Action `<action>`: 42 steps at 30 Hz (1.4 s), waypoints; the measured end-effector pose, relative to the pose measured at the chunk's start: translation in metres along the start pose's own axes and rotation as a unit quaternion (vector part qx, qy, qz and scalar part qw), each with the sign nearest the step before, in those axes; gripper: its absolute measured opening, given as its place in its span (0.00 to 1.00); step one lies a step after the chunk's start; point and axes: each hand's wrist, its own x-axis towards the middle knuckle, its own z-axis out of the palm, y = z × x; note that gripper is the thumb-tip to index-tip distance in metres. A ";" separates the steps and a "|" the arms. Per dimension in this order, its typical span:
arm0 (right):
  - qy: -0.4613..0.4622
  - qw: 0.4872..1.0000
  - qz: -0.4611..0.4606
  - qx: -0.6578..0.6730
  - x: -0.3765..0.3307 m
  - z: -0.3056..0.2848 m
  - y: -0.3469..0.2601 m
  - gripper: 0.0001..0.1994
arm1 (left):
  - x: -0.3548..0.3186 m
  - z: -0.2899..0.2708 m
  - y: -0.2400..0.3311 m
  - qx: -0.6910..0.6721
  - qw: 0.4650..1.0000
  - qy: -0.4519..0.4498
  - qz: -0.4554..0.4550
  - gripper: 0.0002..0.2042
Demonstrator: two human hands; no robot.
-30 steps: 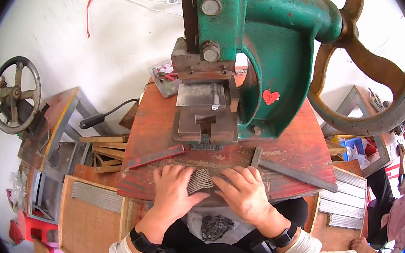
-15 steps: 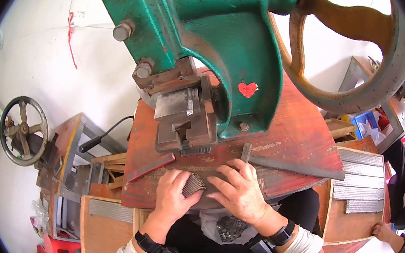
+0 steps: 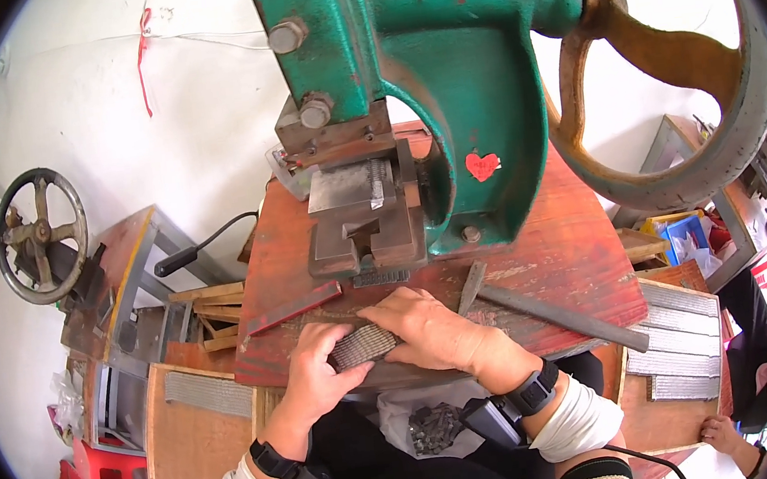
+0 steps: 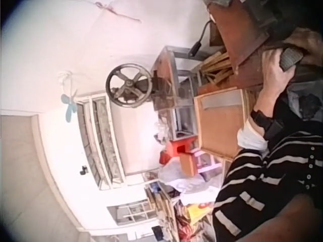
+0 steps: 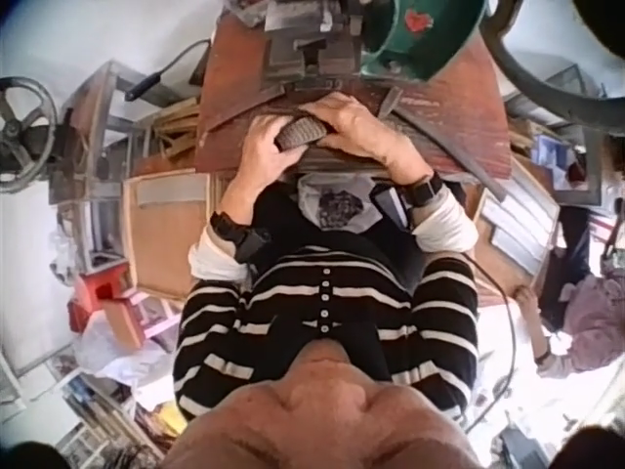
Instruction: Tapping metal mesh parts into a machine fixture using a small hammer to ensure alignment.
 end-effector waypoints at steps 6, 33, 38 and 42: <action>0.068 0.983 0.087 0.146 -0.007 -0.017 -0.033 0.41 | 0.008 -0.014 0.006 -0.437 0.879 -0.058 -0.184 0.27; 0.292 0.952 0.044 -0.082 -0.072 -0.024 -0.051 0.18 | 0.012 -0.004 0.015 -0.365 0.902 0.029 -0.226 0.26; 0.331 0.940 0.045 -0.077 -0.085 -0.014 -0.044 0.14 | -0.013 -0.026 0.008 -0.827 0.517 0.040 -0.218 0.31; 0.334 0.937 0.049 -0.086 -0.083 0.000 -0.032 0.13 | -0.041 -0.021 0.009 -0.855 0.459 -0.005 -0.242 0.33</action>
